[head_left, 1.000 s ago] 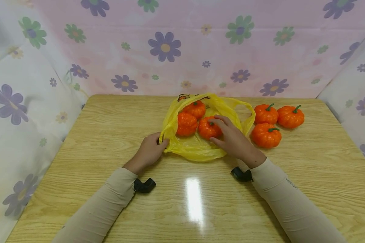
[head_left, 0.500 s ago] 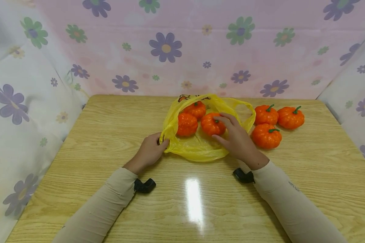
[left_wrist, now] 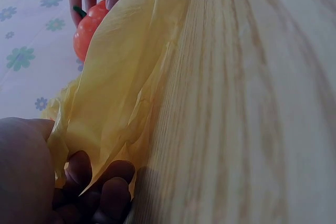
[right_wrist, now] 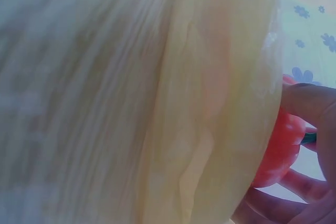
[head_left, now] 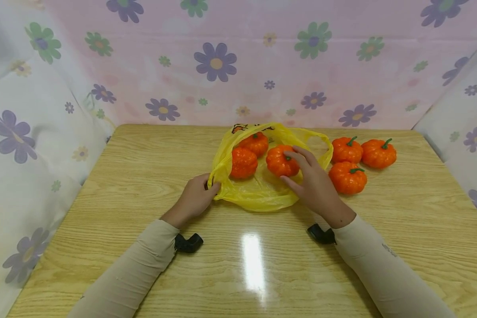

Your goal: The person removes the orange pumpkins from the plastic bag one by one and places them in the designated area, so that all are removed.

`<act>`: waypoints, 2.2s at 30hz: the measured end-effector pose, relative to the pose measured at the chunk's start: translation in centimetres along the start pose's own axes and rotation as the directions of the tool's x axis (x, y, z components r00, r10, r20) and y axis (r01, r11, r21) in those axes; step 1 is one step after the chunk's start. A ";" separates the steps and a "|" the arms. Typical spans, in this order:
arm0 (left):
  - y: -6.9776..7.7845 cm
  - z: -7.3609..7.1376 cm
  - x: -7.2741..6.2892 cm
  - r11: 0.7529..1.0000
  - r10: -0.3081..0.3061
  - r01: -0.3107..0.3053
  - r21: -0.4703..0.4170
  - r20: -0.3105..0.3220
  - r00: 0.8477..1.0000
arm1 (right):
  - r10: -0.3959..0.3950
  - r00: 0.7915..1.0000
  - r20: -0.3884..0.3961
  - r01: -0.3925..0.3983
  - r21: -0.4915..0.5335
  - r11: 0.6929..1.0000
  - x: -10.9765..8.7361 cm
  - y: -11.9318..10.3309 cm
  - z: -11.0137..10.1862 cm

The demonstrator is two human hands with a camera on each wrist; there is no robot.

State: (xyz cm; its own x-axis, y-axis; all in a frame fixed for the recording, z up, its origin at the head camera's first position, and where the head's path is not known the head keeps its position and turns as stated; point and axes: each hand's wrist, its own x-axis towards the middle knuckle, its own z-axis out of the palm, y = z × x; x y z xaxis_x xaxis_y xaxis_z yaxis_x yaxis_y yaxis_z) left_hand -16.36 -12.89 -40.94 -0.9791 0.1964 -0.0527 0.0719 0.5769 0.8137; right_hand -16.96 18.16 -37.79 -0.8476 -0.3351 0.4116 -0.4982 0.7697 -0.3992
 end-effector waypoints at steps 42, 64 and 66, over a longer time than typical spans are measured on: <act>-0.2 0.1 0.2 1.000 -0.011 0.011 0.003 0.002 1.000 | 0.050 0.964 -0.263 -0.056 -0.018 0.998 -3.9 2.5 -5.1; -0.1 0.1 0.1 1.000 -0.018 0.018 0.001 -0.003 1.000 | 0.210 0.929 -0.305 -0.243 -0.073 0.967 -5.2 7.2 -9.7; -0.1 0.1 0.1 1.000 -0.014 0.014 0.007 -0.006 1.000 | 0.245 0.926 -0.286 -0.278 -0.082 0.957 -5.3 7.7 -10.1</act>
State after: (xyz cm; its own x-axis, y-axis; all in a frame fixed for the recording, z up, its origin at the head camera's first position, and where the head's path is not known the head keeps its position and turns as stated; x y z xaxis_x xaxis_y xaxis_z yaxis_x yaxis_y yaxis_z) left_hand -16.44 -12.83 -41.12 -0.9811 0.1840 -0.0607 0.0596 0.5847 0.8090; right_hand -14.45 31.31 -34.78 -0.8549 0.0334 0.5177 -0.2260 0.8742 -0.4297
